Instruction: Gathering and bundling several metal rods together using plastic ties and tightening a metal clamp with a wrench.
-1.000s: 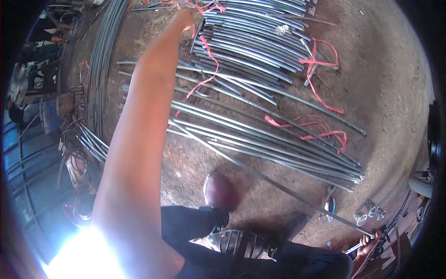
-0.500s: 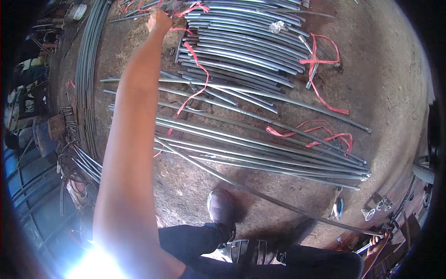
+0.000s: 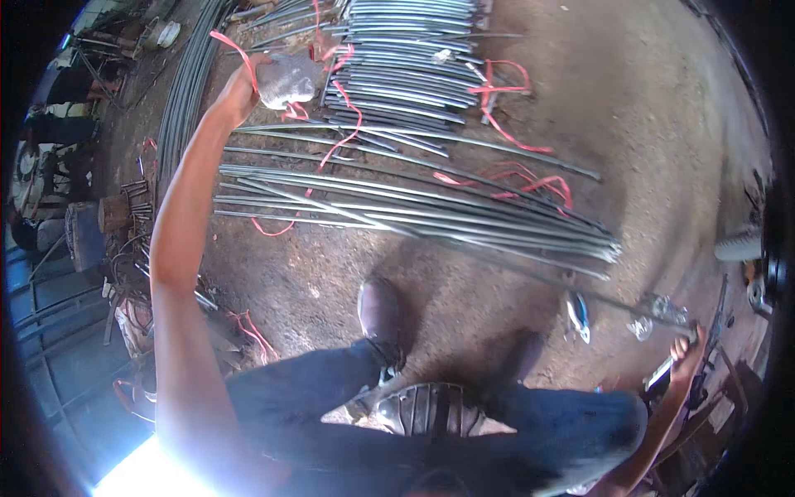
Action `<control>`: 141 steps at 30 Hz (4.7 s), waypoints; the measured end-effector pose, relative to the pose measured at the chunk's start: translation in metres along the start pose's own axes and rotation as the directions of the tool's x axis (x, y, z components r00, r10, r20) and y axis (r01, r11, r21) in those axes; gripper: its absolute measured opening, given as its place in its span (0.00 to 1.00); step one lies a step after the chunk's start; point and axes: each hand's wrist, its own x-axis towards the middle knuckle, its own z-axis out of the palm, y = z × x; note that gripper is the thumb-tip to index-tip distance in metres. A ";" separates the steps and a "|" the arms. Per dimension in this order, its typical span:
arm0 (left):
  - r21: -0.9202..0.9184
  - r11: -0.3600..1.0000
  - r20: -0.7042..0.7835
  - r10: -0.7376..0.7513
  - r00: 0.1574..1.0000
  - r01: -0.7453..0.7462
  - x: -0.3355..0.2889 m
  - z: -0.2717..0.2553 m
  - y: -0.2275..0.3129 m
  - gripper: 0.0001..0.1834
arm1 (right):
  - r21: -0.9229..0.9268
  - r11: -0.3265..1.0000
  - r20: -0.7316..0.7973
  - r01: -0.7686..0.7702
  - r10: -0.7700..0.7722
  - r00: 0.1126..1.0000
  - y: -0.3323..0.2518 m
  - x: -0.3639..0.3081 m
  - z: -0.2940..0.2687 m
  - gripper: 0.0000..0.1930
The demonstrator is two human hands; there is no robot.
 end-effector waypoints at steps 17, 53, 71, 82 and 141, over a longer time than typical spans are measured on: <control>0.086 0.477 0.451 0.764 0.461 -0.875 -0.485 0.374 0.125 0.20 | -0.224 0.876 0.305 0.426 -0.352 0.885 -0.099 -0.249 0.065 0.20; 0.006 -0.146 0.718 0.689 -0.097 -0.989 -0.593 0.467 -0.028 0.24 | 0.054 0.854 0.167 0.517 -0.518 0.839 0.047 -0.376 -0.002 0.14; 0.012 -0.006 0.652 0.758 0.003 -1.000 -0.600 0.462 -0.043 0.25 | -0.113 0.891 0.176 0.440 -0.418 0.891 0.028 -0.404 0.006 0.11; -0.014 -0.001 0.790 0.612 -0.012 -1.000 -0.599 0.458 -0.025 0.19 | -0.027 0.806 0.184 0.591 -0.577 0.796 0.044 -0.391 0.002 0.07; -0.175 0.178 0.842 0.536 -0.054 -0.968 -0.576 0.436 -0.017 0.15 | -0.342 0.337 0.249 0.877 -0.867 0.431 0.100 -0.372 -0.007 0.16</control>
